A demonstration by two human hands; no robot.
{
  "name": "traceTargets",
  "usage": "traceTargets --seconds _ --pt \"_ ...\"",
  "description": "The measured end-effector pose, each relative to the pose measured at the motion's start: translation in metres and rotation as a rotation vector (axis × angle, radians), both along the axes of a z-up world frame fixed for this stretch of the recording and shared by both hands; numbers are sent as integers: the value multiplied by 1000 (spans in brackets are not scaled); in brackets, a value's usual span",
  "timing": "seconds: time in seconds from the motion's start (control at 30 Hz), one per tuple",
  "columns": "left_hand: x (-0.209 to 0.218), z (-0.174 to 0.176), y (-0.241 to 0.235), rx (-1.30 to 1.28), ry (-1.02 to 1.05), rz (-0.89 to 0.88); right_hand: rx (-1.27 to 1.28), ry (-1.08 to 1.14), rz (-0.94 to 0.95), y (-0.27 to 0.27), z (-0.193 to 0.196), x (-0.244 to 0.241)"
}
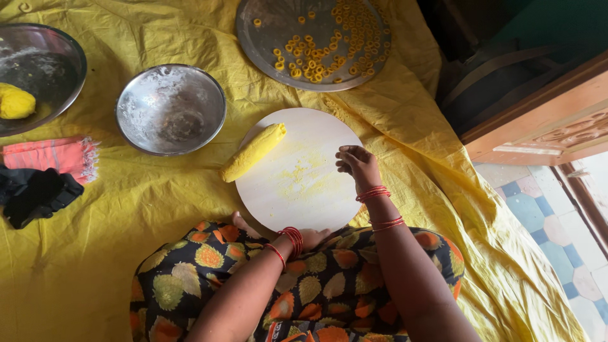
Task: The person rolls a yellow dough into a log, pinches off small pieces, rolls them into thin ropes, and forms them into rings. The finished rings are placed on a metal tray.
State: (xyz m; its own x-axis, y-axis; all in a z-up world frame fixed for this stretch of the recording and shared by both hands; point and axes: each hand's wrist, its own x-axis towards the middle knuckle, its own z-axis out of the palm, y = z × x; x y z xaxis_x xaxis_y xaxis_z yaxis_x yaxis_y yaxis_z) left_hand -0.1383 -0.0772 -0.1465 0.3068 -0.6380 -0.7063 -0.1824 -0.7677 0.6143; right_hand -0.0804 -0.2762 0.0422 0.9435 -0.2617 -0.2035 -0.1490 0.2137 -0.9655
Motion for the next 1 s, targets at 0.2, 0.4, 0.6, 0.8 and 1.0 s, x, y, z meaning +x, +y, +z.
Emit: traceTargets --seconds 0.2,0.4,0.6,0.8,1.0 --pt "-6 58 6 299 -360 -284 -119 114 -28 -2 -9 0" --pt "19 138 23 341 -543 -109 -169 44 81 -5 -28 3" --pt "60 134 32 -438 -359 817 -577 -47 212 33 -47 -14" --pt "81 117 19 -925 179 1200 -838 -137 293 107 -40 -51" --pt "106 126 46 -1006 68 1457 -296 -175 461 132 -21 -83"
